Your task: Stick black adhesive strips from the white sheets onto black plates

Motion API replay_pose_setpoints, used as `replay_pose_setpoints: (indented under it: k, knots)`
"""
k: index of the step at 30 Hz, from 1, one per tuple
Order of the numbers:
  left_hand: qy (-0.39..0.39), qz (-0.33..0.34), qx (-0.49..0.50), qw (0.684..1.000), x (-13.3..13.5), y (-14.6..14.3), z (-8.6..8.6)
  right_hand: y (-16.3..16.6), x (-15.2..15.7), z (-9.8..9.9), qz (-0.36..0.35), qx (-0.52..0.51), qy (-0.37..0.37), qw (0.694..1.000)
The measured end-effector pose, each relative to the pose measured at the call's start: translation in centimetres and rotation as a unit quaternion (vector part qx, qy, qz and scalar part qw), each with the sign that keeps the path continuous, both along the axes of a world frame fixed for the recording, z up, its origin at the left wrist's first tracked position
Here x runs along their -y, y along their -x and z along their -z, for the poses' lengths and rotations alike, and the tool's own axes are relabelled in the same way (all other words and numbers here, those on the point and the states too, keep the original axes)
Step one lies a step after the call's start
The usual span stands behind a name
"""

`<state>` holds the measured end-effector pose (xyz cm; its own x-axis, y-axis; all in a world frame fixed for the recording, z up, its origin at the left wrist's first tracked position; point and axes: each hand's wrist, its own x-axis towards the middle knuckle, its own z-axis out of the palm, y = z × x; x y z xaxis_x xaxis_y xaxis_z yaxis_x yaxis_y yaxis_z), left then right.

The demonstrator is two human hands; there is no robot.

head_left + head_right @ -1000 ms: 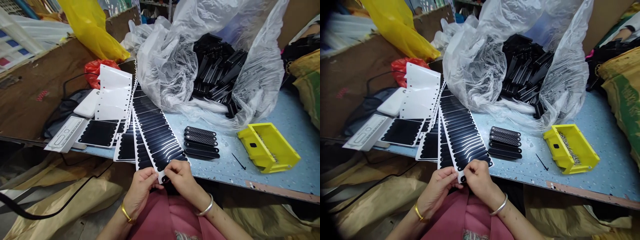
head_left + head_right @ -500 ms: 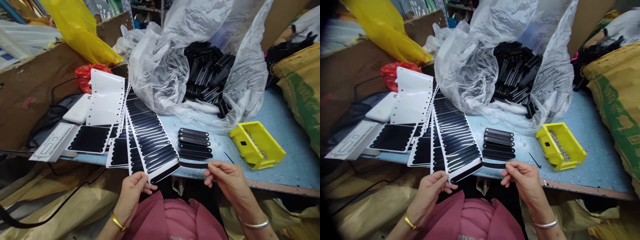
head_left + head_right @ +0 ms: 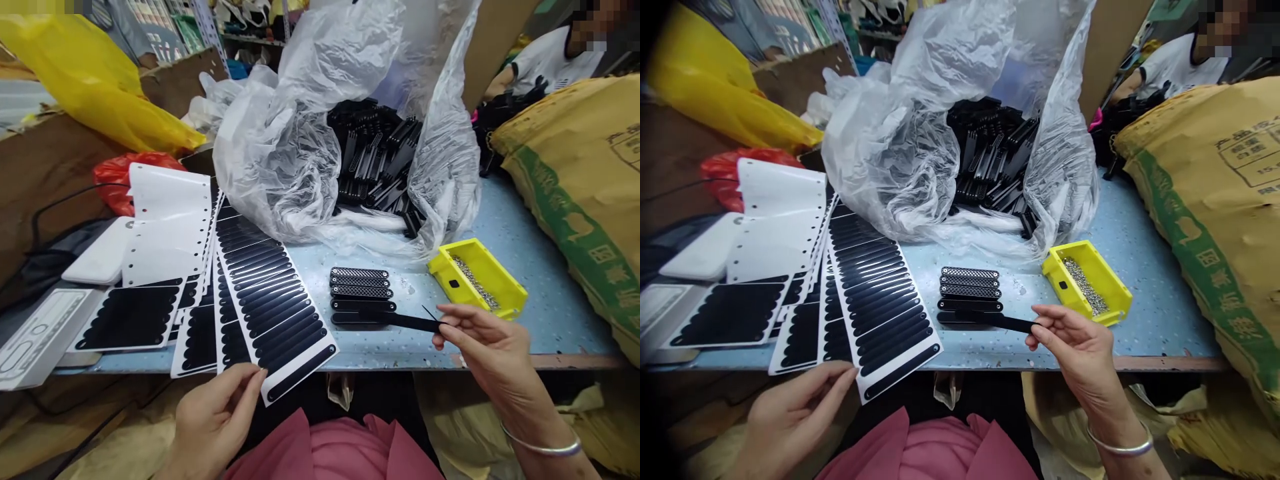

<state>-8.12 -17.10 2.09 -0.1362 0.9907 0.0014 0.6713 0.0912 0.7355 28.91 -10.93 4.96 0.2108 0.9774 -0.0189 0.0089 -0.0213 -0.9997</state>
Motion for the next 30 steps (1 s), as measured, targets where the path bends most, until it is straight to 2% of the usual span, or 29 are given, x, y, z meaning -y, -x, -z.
replay_pose_setpoints:
  k: [3, 7, 11, 18, 25, 30]
  knots:
    - [-0.079, 0.046, 0.036, 0.995, -4.0, -2.7, -0.5, -0.8, -0.8, 0.3, 0.011, 0.044, 0.007, 0.999]
    - [-0.046, 0.170, 0.057, 0.983, -10.0, -5.8, 1.0, -1.8, -2.0, 0.7, 0.013, 0.044, 0.000, 0.999]
    - [-0.009, 0.212, 0.063, 0.975, -13.3, -7.1, 2.7, -1.4, -3.1, 1.1, 0.007, 0.010, 0.004, 1.000]
    - [0.024, 0.247, 0.073, 0.966, -14.1, -7.6, 2.7, 0.8, -4.4, 2.0, -0.046, 0.014, 0.028, 0.998]
    - [0.010, 0.218, 0.120, 0.969, -13.8, -7.7, 3.0, 1.7, -4.4, 4.0, -0.066, 0.011, 0.044, 0.997]
    - [-0.001, 0.235, 0.125, 0.964, -13.8, -8.0, 3.4, 2.1, -4.4, 4.3, -0.086, 0.015, 0.045, 0.995]
